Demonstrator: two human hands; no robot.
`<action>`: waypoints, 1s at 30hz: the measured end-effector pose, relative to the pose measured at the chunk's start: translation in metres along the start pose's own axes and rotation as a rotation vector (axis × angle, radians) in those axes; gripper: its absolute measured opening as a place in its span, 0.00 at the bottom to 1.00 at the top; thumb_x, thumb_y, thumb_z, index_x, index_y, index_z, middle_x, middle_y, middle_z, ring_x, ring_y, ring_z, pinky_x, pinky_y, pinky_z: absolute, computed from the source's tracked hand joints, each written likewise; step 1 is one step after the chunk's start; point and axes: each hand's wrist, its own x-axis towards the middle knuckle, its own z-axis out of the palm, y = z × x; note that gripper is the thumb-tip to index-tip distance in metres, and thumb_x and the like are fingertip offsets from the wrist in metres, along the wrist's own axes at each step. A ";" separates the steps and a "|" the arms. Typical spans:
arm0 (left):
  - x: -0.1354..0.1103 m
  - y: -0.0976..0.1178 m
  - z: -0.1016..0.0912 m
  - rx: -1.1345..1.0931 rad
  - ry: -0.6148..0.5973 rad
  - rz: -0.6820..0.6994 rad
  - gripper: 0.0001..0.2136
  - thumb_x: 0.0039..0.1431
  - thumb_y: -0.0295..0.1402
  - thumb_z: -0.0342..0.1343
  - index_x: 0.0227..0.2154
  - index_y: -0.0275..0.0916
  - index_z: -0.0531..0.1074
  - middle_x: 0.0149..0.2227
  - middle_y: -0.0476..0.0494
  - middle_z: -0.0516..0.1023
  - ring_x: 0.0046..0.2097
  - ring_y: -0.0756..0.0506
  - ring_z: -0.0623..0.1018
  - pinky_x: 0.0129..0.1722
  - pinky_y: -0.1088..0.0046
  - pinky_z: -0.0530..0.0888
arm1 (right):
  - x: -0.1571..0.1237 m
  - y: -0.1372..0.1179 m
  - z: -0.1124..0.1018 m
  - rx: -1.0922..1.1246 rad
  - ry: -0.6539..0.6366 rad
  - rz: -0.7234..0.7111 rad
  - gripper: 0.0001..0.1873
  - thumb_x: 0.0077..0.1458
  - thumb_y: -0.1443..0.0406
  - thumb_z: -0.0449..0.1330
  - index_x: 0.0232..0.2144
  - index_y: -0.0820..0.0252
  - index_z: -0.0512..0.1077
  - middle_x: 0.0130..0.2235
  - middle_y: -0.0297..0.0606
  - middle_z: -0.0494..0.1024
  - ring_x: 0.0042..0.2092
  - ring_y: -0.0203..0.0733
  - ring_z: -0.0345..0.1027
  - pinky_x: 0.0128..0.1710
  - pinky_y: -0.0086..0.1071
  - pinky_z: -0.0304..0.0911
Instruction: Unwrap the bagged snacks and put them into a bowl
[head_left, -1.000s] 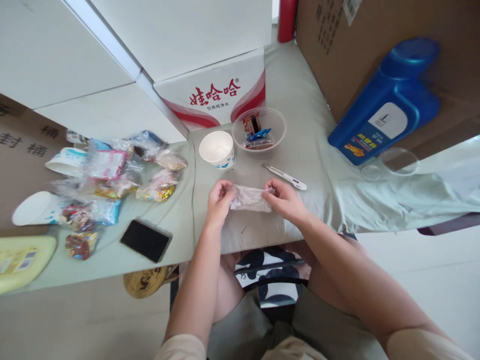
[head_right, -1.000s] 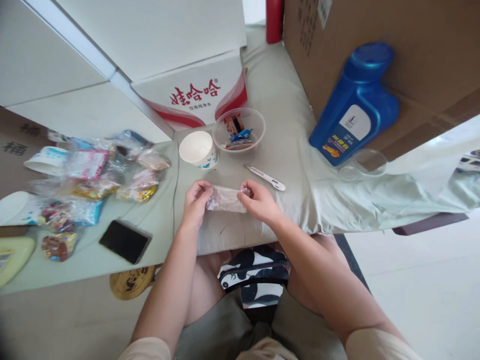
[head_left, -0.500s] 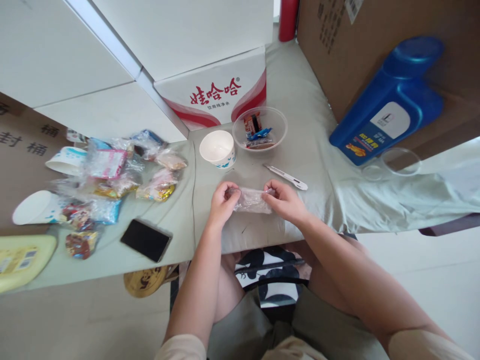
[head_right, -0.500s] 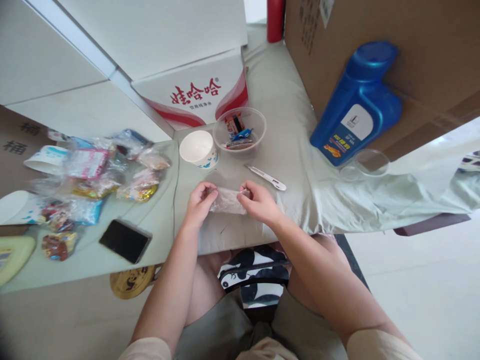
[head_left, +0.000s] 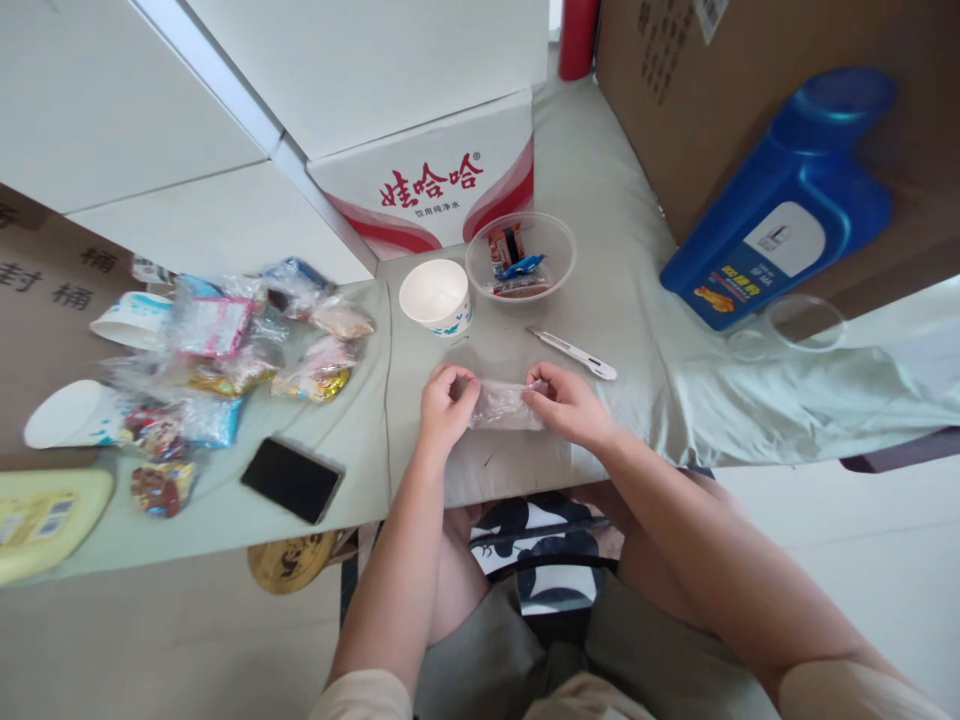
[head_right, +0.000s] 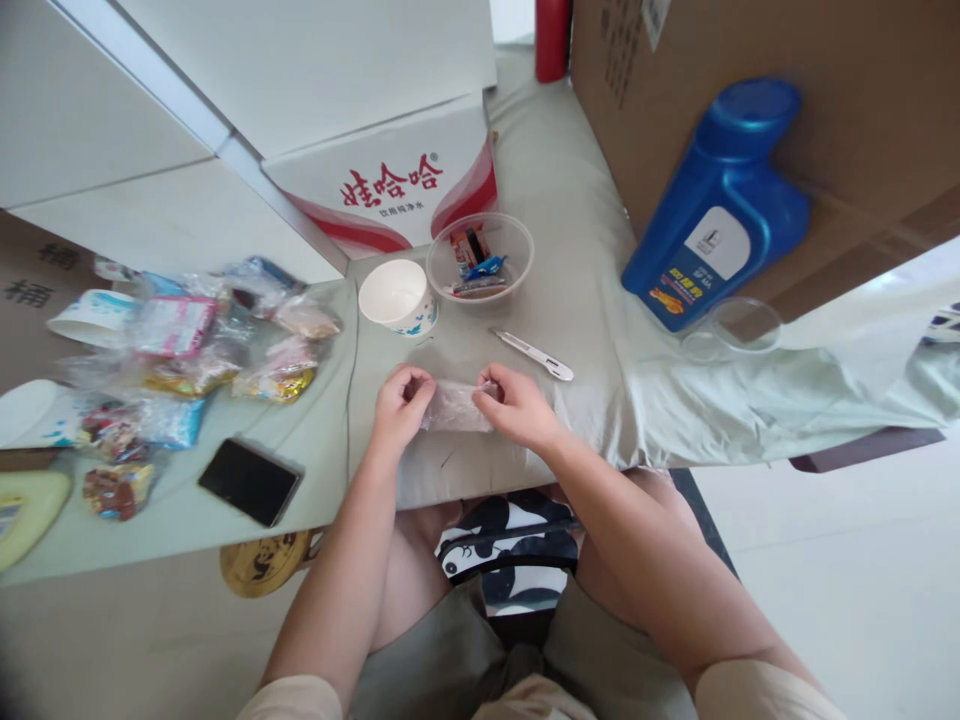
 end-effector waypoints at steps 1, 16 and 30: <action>0.000 -0.001 0.000 0.013 -0.006 0.013 0.03 0.55 0.30 0.59 0.27 0.40 0.74 0.31 0.49 0.73 0.32 0.49 0.70 0.35 0.71 0.68 | 0.000 0.000 0.000 0.002 -0.005 0.003 0.10 0.49 0.56 0.55 0.30 0.55 0.64 0.22 0.25 0.61 0.24 0.33 0.54 0.26 0.31 0.50; -0.002 -0.001 0.000 0.069 -0.060 0.068 0.06 0.57 0.31 0.56 0.25 0.40 0.72 0.29 0.48 0.72 0.29 0.49 0.70 0.32 0.71 0.68 | -0.001 0.001 0.002 -0.030 -0.022 -0.009 0.09 0.50 0.57 0.55 0.30 0.55 0.64 0.22 0.25 0.61 0.24 0.34 0.54 0.27 0.31 0.51; -0.008 -0.006 0.002 0.318 0.327 0.226 0.05 0.59 0.35 0.59 0.31 0.40 0.74 0.35 0.41 0.74 0.41 0.41 0.75 0.44 0.61 0.73 | -0.001 0.003 0.003 -0.147 0.086 -0.034 0.07 0.54 0.58 0.54 0.32 0.54 0.64 0.23 0.28 0.64 0.26 0.37 0.57 0.29 0.32 0.52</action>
